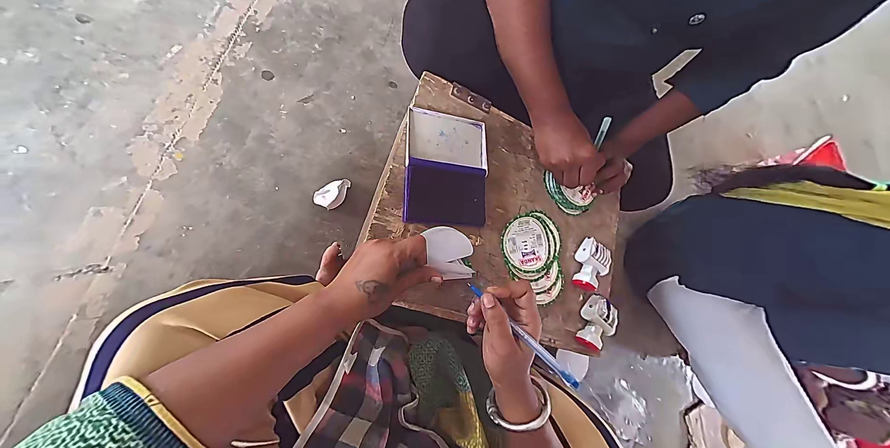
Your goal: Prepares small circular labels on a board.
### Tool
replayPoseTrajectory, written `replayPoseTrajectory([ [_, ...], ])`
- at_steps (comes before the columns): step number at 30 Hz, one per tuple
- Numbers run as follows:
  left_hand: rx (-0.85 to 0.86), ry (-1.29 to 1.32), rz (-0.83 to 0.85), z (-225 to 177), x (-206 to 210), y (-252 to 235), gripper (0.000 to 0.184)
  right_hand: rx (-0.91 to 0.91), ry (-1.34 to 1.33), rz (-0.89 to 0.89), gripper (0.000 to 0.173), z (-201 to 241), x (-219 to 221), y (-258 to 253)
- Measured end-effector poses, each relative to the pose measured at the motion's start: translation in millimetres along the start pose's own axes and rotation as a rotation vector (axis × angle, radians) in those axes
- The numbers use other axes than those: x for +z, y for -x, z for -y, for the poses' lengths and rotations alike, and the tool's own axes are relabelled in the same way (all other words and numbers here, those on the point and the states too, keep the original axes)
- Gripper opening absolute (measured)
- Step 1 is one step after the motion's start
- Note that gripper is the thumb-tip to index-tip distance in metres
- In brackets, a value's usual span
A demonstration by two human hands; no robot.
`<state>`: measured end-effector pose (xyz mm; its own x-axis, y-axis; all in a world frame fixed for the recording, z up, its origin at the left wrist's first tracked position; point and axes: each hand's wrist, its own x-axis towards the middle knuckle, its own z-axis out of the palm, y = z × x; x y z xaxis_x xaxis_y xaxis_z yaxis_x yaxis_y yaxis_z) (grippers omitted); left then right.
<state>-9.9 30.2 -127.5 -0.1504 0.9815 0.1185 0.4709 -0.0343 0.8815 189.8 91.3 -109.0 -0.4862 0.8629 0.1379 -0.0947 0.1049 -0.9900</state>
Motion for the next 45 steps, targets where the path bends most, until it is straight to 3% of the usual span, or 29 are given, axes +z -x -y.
replayPoseTrajectory([
  [4, 0.03, 0.023, 0.045, -1, -3, 0, 0.022, -0.062, 0.08, -0.036, 0.012, 7, 2, 1],
  [8, 0.028, 0.024, 0.033, 1, -1, 0, 0.033, -0.13, 0.14, -0.029, 0.019, 2, 1, 0],
  [10, 0.007, 0.014, 0.015, 0, -1, 0, 0.038, -0.175, 0.163, -0.012, 0.014, -2, 3, 0],
  [15, 0.005, -0.015, -0.023, 2, 2, 0, 0.033, -0.277, 0.286, -0.051, 0.011, -9, 7, 2],
  [22, 0.068, -0.048, -0.108, 7, 8, 2, 0.014, -0.148, 0.396, 0.06, 0.013, -23, 3, 4],
  [25, 0.104, -0.045, -0.131, 7, 8, 2, 0.026, -0.183, 0.531, 0.095, 0.02, -27, 4, 2],
  [29, 0.153, -0.063, -0.088, 7, 7, 3, 0.041, -0.226, 0.629, 0.098, 0.008, -26, 3, 0],
  [33, 0.163, -0.124, -0.069, 11, 11, 3, 0.028, -0.205, 0.656, 0.113, 0.009, -21, 3, -6],
  [38, 0.141, -0.14, -0.027, 7, 10, 5, 0.039, -0.044, 0.611, 0.058, 0.008, -25, 8, -13],
  [45, 0.115, -0.147, -0.013, 7, 9, 4, 0.039, -0.099, 0.532, 0.092, 0.009, -31, 3, -14],
])
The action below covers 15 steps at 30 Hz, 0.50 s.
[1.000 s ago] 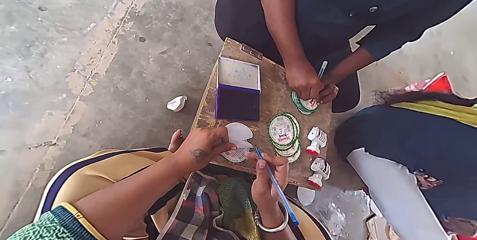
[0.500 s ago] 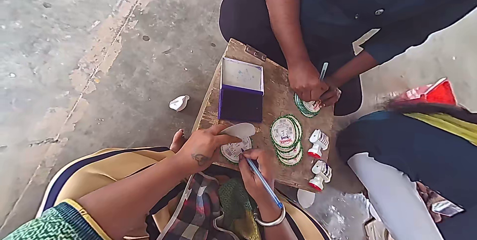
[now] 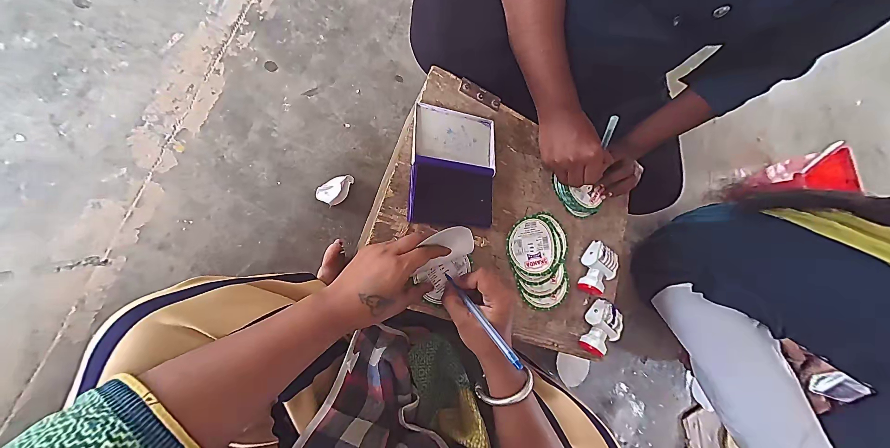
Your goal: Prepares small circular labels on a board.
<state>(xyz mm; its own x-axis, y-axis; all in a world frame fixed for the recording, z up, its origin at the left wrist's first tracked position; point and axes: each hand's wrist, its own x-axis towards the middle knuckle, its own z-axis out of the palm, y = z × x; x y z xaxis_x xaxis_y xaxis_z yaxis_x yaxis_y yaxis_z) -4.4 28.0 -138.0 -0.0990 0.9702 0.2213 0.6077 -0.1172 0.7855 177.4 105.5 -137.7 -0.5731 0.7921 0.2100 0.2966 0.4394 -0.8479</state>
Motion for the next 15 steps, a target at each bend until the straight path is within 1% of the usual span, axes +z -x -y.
replayPoseTrajectory([
  [6, 0.012, 0.003, -0.007, 0.8, 0.7, -0.1, 0.038, -0.017, 0.014, -0.014, 0.011, -1.4, 1.4, 0.3],
  [12, 0.011, 0.016, 0.005, 0.7, -0.4, -0.5, 0.039, 0.001, -0.05, -0.011, 0.007, 2.3, 0.6, -2.2],
  [15, 0.019, 0.01, -0.004, 1.0, 0.8, -0.1, 0.039, 0.006, -0.016, -0.004, 0.007, 1.4, 1.6, -1.7],
])
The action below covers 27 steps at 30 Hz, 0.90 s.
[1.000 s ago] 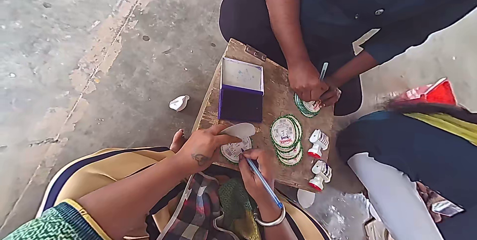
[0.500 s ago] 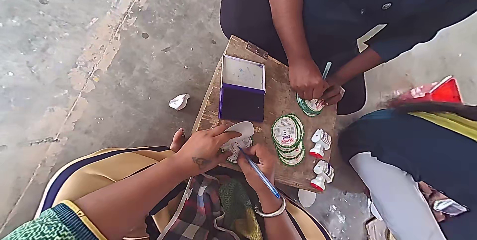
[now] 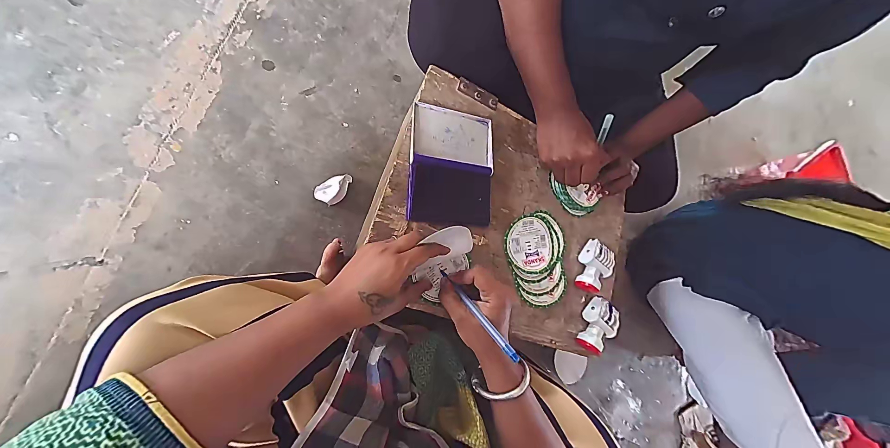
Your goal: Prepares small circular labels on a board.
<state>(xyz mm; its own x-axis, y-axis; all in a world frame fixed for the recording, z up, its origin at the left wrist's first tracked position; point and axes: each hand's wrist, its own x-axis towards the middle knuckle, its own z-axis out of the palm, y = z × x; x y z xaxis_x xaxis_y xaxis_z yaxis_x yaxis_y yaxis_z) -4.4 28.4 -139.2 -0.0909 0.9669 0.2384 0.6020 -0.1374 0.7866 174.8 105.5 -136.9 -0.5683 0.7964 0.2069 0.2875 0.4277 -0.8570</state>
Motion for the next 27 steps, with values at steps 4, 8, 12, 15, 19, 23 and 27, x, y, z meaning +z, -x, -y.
replayPoseTrajectory([
  [4, 0.014, -0.01, -0.002, 0.9, -0.1, -0.1, 0.039, 0.035, 0.011, -0.015, 0.008, 1.6, 1.7, -0.8],
  [8, 0.007, 0.011, -0.005, -0.1, 0.5, -0.6, 0.039, 0.039, -0.017, 0.001, 0.006, 2.9, -1.1, -0.6],
  [12, 0.004, -0.001, -0.01, -0.6, -0.8, -0.4, 0.039, 0.045, -0.038, -0.006, 0.006, 2.4, 2.0, -2.1],
  [15, 0.009, 0.001, -0.004, -1.2, -0.8, -1.3, 0.039, 0.08, -0.037, -0.019, 0.005, 4.2, 1.7, -2.8],
  [19, 0.002, -0.007, -0.008, -1.3, -0.8, -0.5, 0.04, 0.076, -0.039, -0.002, 0.005, 4.1, 2.0, -2.5],
  [23, 0.002, -0.012, -0.014, -0.9, -0.4, -1.2, 0.043, 0.081, -0.044, -0.046, 0.005, 3.8, 2.9, -4.3],
  [27, -0.011, -0.008, -0.005, -1.8, 0.3, 0.1, 0.043, 0.081, -0.018, -0.037, 0.006, 3.9, 2.4, -3.0],
])
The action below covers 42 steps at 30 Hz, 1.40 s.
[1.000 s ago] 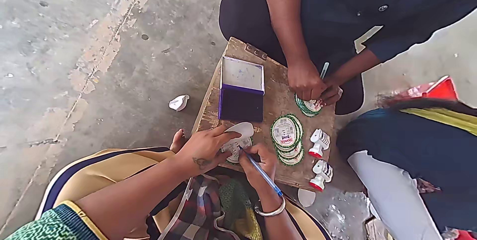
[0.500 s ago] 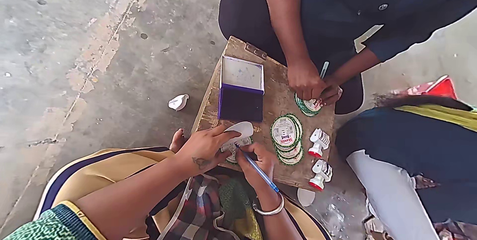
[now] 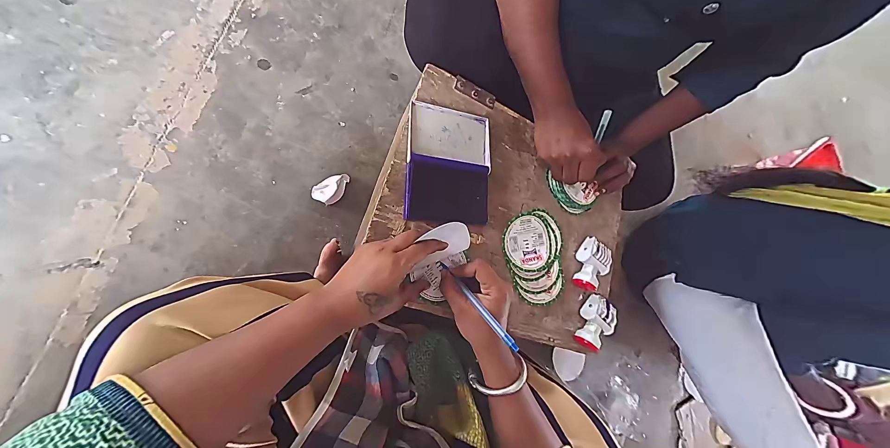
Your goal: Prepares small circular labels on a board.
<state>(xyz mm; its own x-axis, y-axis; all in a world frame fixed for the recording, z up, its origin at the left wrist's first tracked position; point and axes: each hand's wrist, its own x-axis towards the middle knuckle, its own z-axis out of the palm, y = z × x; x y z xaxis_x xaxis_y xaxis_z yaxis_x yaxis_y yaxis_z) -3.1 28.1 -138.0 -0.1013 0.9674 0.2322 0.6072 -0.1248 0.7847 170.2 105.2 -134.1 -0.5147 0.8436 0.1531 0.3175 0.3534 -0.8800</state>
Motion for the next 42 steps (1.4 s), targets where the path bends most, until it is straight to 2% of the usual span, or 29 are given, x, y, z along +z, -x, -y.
replayPoseTrajectory([
  [37, 0.021, -0.017, -0.009, 2.2, -0.1, 0.2, 0.042, 0.024, 0.006, -0.03, 0.005, 1.0, 1.4, -3.0],
  [40, 0.039, -0.011, 0.005, 1.2, -0.1, 0.7, 0.041, -0.011, -0.063, -0.117, 0.004, 0.1, -1.2, 0.6],
  [42, 0.106, -0.026, 0.008, 3.9, -0.9, 1.6, 0.046, 0.004, -0.199, -0.185, 0.011, 0.4, -5.8, 1.1],
])
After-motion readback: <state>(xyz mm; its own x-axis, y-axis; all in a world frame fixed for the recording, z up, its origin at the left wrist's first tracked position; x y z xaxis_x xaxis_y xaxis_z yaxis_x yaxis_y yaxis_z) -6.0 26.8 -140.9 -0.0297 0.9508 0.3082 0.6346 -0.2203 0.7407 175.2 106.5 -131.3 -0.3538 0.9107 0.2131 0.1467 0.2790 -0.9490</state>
